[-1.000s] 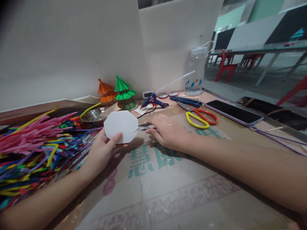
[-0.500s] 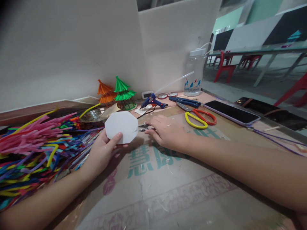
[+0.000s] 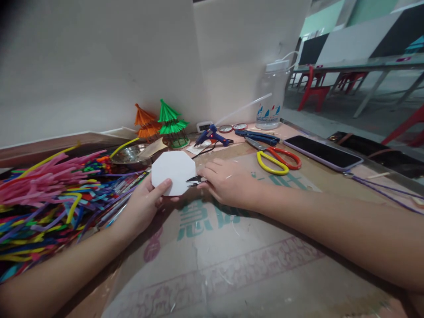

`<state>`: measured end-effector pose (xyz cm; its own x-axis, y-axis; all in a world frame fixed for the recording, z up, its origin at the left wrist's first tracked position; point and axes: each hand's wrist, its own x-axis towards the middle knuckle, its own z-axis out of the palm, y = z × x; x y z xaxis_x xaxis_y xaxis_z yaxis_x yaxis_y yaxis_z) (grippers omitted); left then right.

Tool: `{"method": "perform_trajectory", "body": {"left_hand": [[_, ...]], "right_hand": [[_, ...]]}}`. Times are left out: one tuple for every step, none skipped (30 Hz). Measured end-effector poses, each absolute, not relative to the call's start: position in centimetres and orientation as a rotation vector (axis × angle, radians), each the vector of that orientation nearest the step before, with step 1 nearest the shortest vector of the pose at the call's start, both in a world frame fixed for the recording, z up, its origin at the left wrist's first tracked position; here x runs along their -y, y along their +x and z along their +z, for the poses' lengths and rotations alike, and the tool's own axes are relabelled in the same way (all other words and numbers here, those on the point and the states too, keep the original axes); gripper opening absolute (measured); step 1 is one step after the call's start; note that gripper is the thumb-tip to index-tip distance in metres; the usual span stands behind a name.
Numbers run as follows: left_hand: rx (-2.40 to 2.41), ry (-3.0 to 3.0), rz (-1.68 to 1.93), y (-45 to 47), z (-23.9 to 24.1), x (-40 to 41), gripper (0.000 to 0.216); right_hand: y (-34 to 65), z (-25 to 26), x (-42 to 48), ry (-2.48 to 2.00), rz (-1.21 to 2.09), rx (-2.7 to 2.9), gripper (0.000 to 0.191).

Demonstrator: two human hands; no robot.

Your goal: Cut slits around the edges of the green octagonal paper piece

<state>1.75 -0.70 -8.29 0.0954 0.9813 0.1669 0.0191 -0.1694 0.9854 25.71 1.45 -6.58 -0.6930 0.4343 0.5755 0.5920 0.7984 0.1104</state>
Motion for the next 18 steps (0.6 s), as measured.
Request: {"method": "perform_trajectory", "body": {"left_hand": [[-1.070,1.386,1.251,1.70,-8.28,0.67,0.064],[-1.069,1.379,1.250,1.66,-8.28,0.65,0.065],[-1.069,1.375,1.244,1.63,-8.29,0.64,0.065],[-1.069,1.373,1.236,1.60,-8.33,0.63,0.066],[-1.067,1.372,1.229,1.58,-8.38,0.63,0.066],[-1.062,1.370,1.221,1.57,-8.44,0.63,0.067],[-1.055,1.365,1.214,1.55,-8.49,0.63,0.067],[-1.047,1.360,1.210,1.53,-8.54,0.63,0.067],[-1.042,1.355,1.205,1.51,-8.56,0.63,0.066],[-1.041,1.350,1.202,1.49,-8.56,0.64,0.065],[-1.043,1.346,1.201,1.48,-8.53,0.65,0.064],[-1.047,1.343,1.201,1.47,-8.48,0.67,0.064],[-1.051,1.340,1.204,1.47,-8.42,0.69,0.063],[-1.054,1.337,1.205,1.46,-8.37,0.70,0.062],[-1.055,1.335,1.207,1.46,-8.32,0.72,0.061],[-1.057,1.333,1.208,1.45,-8.30,0.73,0.059],[-1.059,1.333,1.206,1.44,-8.29,0.73,0.059],[-1.061,1.332,1.204,1.43,-8.29,0.73,0.058]], "right_hand": [[25.71,-6.61,-1.45,-0.776,-0.374,2.444,0.032],[25.71,-6.64,-1.47,-0.801,-0.347,2.441,0.032],[25.71,-6.67,-1.50,-0.829,-0.316,2.437,0.031],[25.72,-6.70,-1.53,-0.854,-0.292,2.428,0.031],[25.73,-6.73,-1.57,-0.866,-0.281,2.418,0.031],[25.74,-6.76,-1.61,-0.862,-0.285,2.409,0.032],[25.75,-6.78,-1.65,-0.846,-0.301,2.404,0.032],[25.76,-6.80,-1.68,-0.826,-0.323,2.401,0.032],[25.76,-6.81,-1.70,-0.806,-0.344,2.399,0.032],[25.77,-6.81,-1.70,-0.791,-0.360,2.399,0.031],[25.76,-6.80,-1.70,-0.779,-0.372,2.400,0.031],[25.76,-6.78,-1.67,-0.771,-0.380,2.401,0.031],[25.75,-6.75,-1.64,-0.767,-0.385,2.405,0.030],[25.74,-6.71,-1.60,-0.767,-0.388,2.414,0.030],[25.74,-6.67,-1.56,-0.768,-0.388,2.425,0.030],[25.73,-6.64,-1.52,-0.772,-0.386,2.431,0.031],[25.72,-6.62,-1.50,-0.776,-0.381,2.432,0.032],[25.71,-6.62,-1.48,-0.780,-0.371,2.432,0.033]]}}
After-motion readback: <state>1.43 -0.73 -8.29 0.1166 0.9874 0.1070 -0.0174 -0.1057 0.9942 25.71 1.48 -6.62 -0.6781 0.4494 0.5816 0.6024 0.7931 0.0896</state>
